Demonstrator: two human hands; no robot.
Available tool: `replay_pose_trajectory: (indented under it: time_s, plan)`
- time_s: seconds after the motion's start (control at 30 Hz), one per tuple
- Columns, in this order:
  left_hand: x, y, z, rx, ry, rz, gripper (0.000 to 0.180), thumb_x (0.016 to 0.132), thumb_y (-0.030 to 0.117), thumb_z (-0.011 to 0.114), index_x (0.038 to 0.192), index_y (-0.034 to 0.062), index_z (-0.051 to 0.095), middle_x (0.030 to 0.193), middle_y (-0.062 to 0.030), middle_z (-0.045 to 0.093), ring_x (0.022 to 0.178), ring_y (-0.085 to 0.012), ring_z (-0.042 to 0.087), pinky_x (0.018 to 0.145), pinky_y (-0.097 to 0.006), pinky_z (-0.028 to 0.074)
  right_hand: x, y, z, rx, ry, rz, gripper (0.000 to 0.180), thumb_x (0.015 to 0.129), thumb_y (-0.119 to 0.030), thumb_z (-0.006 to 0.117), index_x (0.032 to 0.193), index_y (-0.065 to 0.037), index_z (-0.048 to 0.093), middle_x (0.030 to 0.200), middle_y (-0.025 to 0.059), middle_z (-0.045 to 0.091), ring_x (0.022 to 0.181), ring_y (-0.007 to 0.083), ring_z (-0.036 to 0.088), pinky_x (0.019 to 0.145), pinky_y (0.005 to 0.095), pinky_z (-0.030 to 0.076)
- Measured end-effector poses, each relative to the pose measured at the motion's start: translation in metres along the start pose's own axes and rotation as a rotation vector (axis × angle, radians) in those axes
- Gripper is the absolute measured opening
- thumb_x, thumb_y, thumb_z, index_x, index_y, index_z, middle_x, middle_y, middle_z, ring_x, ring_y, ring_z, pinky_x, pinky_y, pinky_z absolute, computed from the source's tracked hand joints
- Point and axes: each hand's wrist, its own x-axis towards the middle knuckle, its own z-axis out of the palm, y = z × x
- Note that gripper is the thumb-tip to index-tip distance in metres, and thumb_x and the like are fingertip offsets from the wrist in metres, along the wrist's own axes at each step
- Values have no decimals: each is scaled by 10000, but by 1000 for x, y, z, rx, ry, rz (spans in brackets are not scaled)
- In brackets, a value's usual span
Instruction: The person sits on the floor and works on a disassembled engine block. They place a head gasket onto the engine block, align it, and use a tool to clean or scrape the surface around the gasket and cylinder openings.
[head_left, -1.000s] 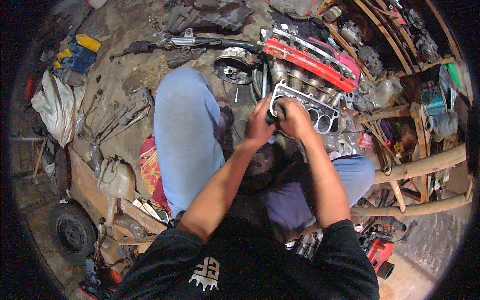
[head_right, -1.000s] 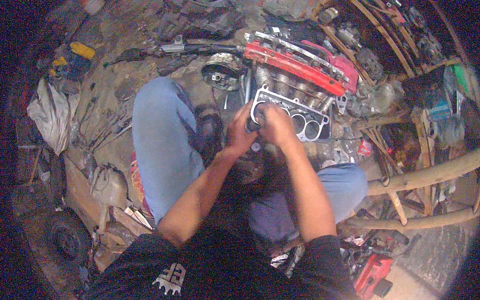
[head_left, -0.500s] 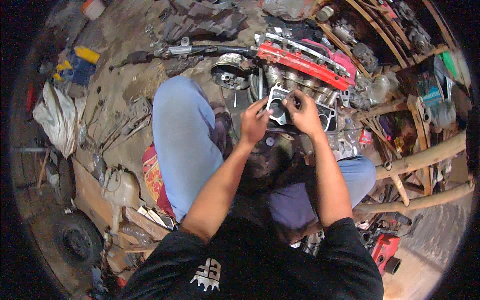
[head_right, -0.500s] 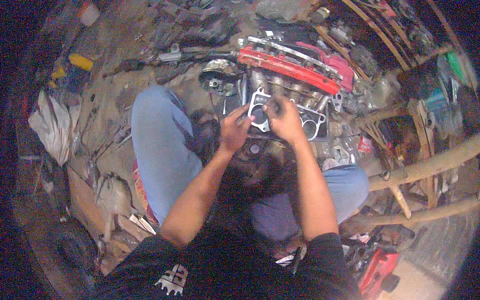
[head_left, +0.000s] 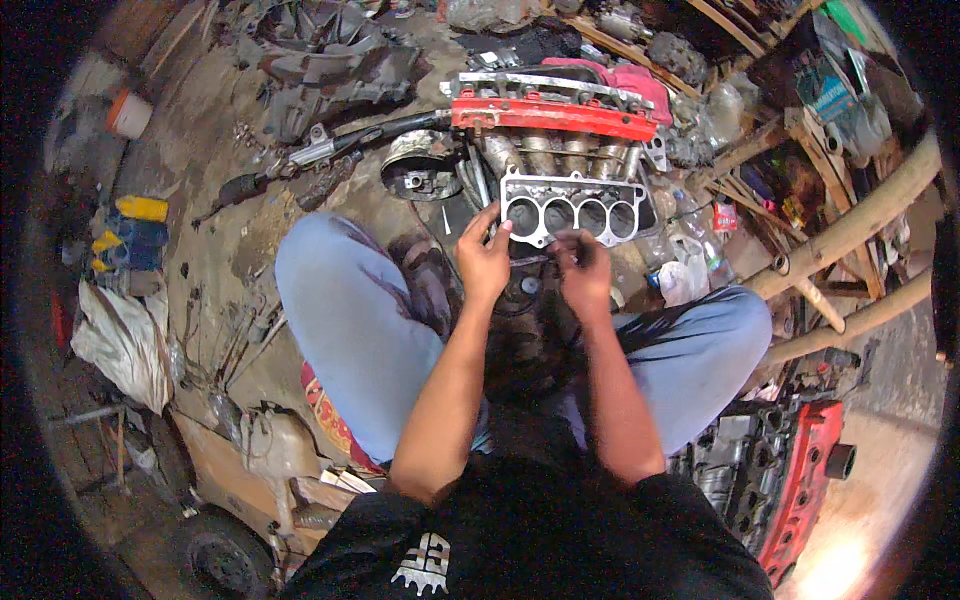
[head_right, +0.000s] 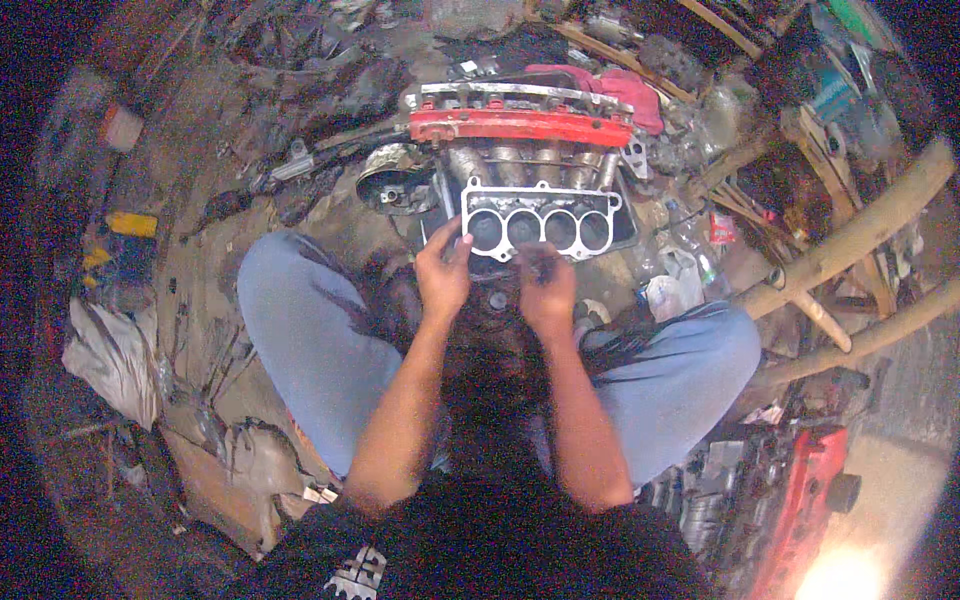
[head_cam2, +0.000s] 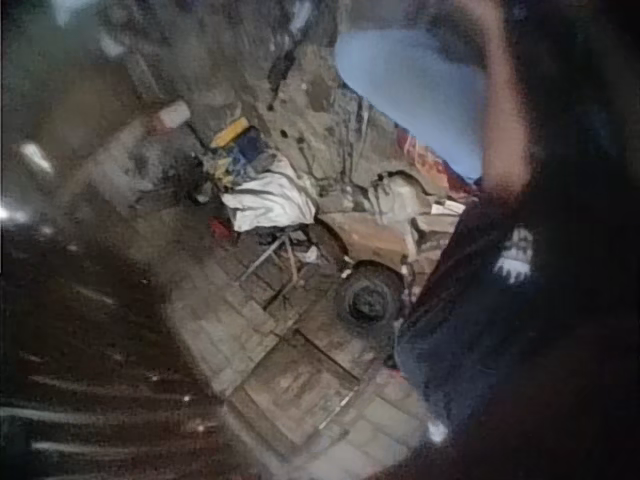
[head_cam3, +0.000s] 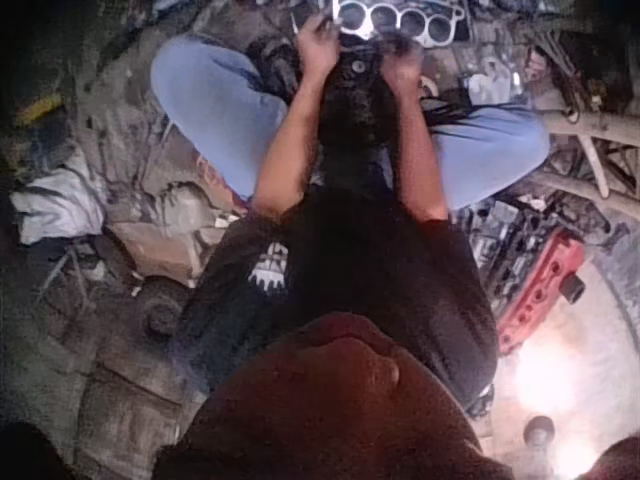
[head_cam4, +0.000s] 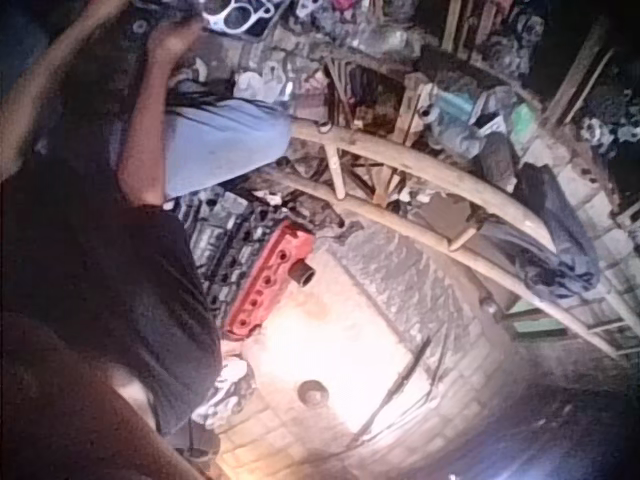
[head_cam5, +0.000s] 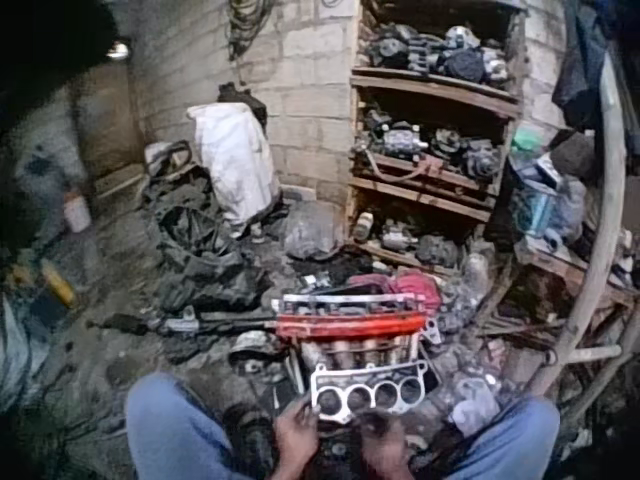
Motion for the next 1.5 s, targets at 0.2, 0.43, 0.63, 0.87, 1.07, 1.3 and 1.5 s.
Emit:
replay_pose_trajectory:
  time_s: [0.2,0.43,0.63,0.87,1.07,1.3,1.5]
  plan:
    - [1,-3,-3,-43,-39,-13,304,943,12,646,1237,-61,676,1251,-188,697,1190,-267,656,1026,-352,490,-14,3,30,-19,205,93,273,865,-160,803,1042,25,706,988,156,758,932,247,715,859,358,533]
    - [4,-13,-6,-89,-46,-29,313,944,15,649,1248,-56,676,1255,-191,697,1196,-265,653,1054,-359,464,-20,-12,48,-182,237,-67,193,889,-138,750,945,29,673,881,237,720,792,397,715,710,451,524]
    - [2,-10,-4,-56,-51,2,317,950,26,649,1253,-66,667,1264,-198,693,1200,-269,651,1057,-358,461,-21,-13,51,-283,322,-266,131,918,-82,718,874,31,669,724,141,683,630,187,612,631,356,488]
    - [2,-13,-3,-58,-69,-20,323,963,45,648,1263,-74,656,1285,-198,682,1210,-261,642,1071,-359,451,-16,-11,29,-228,426,-239,155,911,-90,687,1012,27,682,923,215,679,888,416,670,787,469,509]
    - [0,-9,-2,-67,-57,-40,327,972,47,646,1273,-80,648,1296,-189,678,1211,-246,637,1068,-350,453,-26,-23,32,62,398,-88,125,924,-46,708,1026,26,696,908,114,727,816,159,673,760,315,528]
    - [-1,-14,0,-72,-24,-57,348,980,93,664,1305,-33,657,1253,-172,705,1152,-222,650,1029,-342,471,-22,23,39,-82,421,-104,122,918,-63,735,971,34,684,880,65,725,785,97,625,676,266,489]
    - [-2,-9,2,-24,-22,-57,340,986,106,661,1295,-34,662,1250,-168,706,1160,-224,644,1037,-359,462,-25,22,37,22,336,-83,103,910,-65,731,932,10,665,804,34,689,683,84,580,623,266,467]
